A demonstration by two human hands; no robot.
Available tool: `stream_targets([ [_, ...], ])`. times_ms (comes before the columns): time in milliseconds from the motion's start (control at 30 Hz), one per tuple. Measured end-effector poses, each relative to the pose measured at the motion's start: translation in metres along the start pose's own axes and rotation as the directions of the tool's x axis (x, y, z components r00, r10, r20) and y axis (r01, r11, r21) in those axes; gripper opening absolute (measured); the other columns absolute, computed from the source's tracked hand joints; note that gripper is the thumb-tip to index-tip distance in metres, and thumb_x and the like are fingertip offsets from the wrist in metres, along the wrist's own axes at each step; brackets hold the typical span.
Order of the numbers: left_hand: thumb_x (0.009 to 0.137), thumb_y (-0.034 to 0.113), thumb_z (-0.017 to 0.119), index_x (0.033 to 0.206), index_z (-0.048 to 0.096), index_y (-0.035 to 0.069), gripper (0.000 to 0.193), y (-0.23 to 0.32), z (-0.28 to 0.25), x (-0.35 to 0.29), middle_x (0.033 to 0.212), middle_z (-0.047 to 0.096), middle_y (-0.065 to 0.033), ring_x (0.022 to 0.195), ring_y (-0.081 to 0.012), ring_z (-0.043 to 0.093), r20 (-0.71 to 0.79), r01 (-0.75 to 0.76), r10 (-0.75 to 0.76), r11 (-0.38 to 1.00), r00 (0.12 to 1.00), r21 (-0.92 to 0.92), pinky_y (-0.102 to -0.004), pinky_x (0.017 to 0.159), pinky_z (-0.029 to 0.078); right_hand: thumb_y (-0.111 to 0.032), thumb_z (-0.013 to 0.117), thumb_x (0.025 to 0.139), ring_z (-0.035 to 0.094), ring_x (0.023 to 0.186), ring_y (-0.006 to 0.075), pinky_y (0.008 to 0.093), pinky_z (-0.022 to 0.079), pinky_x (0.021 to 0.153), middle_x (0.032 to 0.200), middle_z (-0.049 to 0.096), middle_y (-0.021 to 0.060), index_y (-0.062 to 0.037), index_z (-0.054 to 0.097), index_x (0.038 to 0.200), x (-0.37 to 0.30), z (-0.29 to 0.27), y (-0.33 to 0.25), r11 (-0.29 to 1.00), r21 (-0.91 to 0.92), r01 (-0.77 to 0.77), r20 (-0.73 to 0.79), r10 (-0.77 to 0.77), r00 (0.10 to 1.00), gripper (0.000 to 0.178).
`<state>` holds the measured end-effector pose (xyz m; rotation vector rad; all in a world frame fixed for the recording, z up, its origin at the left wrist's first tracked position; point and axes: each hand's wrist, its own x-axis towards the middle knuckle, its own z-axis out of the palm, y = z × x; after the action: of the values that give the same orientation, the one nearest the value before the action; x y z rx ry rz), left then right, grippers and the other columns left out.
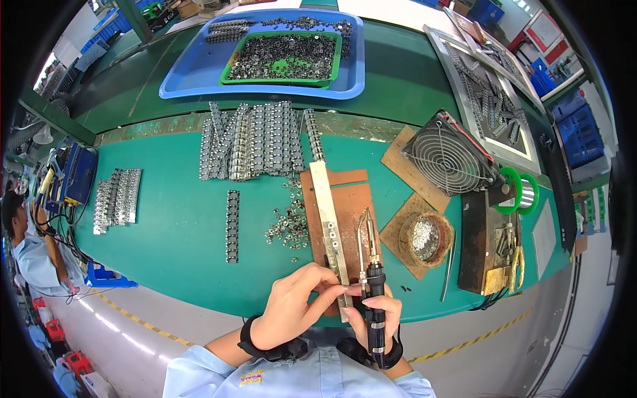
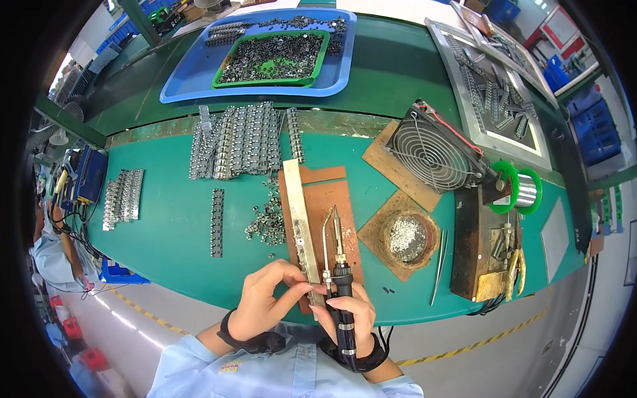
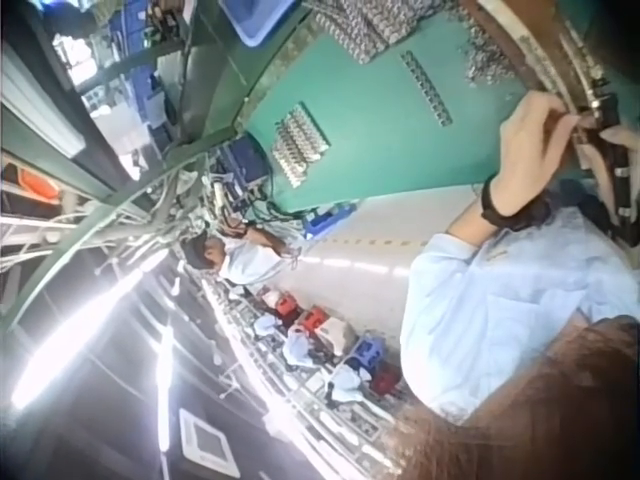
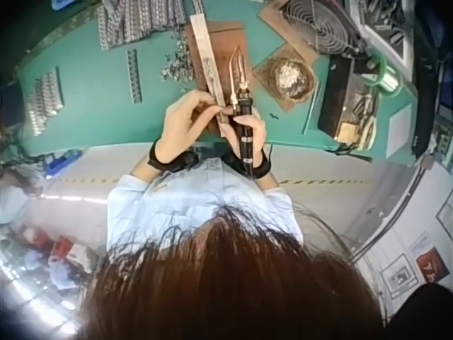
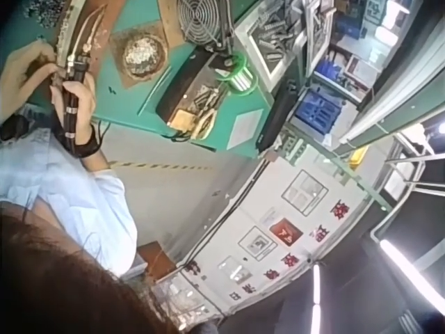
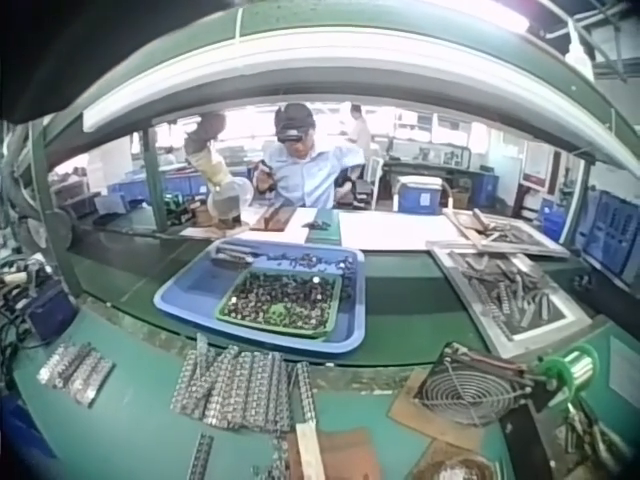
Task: The person picks up a small metal component by hand and places it onto a circuit board strip. They then use a soldering iron to fuse the component to the strip, repeating this process for several components.
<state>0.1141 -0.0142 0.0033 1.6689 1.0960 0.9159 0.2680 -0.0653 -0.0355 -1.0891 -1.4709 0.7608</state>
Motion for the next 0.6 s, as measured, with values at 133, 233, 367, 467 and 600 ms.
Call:
stream_targets([
  [133,0.077,0.002,0.064,0.083,0.053,0.001,0.012,0.001,0.0,0.0,0.071,0.057,-0.0076,0.061,-0.016,0.06,-0.006,-0.002,0.003,1.0,1.0,0.01,-0.0251,0.054,0.044,-0.006,0.069,0.074,0.057,0.088,0.0249,0.0382,0.043,0.082,0.091,0.06,0.016,-0.0087,0.037,0.097,0.0,0.0,0.0,1.0,-0.004,-0.001,0.005,0.001,1.0,0.039],
  [233,0.077,0.003,0.064,0.083,0.054,0.001,0.013,0.003,-0.001,0.0,0.071,0.058,-0.0075,0.062,-0.0163,0.06,-0.007,0.002,-0.002,1.0,1.0,0.017,-0.0251,0.054,0.043,-0.006,0.069,0.074,0.056,0.089,0.0246,0.0378,0.043,0.082,0.09,0.061,0.0154,-0.009,0.037,0.096,0.0,0.0,0.0,1.0,-0.006,0.002,0.002,-0.002,1.0,0.039],
  [367,0.077,0.004,0.065,0.084,0.053,0.0,0.014,0.002,-0.003,-0.001,0.072,0.057,-0.0076,0.061,-0.016,0.06,-0.005,0.004,-0.004,0.999,1.0,0.032,-0.0251,0.053,0.044,-0.008,0.069,0.075,0.054,0.092,0.0236,0.0366,0.041,0.082,0.09,0.062,0.0143,-0.01,0.038,0.095,0.003,0.0,-0.002,0.999,-0.04,0.017,0.007,-0.017,1.0,0.037],
  [467,0.077,0.005,0.065,0.084,0.052,0.0,0.016,-0.001,-0.005,-0.004,0.074,0.056,-0.0072,0.06,-0.0152,0.061,-0.002,-0.017,0.017,0.999,1.0,0.047,-0.0247,0.051,0.046,-0.009,0.068,0.076,0.051,0.094,0.023,0.0354,0.04,0.083,0.09,0.064,0.0136,-0.0108,0.039,0.095,0.003,-0.002,-0.004,0.994,-0.106,0.038,0.031,-0.035,0.999,0.035],
  [600,0.078,0.005,0.064,0.087,0.051,-0.001,0.017,-0.007,-0.007,-0.006,0.075,0.057,-0.0079,0.061,-0.0133,0.061,-0.026,0.032,-0.032,0.999,0.999,-0.01,-0.0238,0.051,0.046,-0.01,0.066,0.078,0.048,0.096,0.0218,0.0339,0.038,0.084,0.089,0.066,0.0136,-0.0116,0.04,0.094,0.002,-0.001,-0.003,0.995,-0.102,0.025,0.024,-0.022,0.999,0.03],
])
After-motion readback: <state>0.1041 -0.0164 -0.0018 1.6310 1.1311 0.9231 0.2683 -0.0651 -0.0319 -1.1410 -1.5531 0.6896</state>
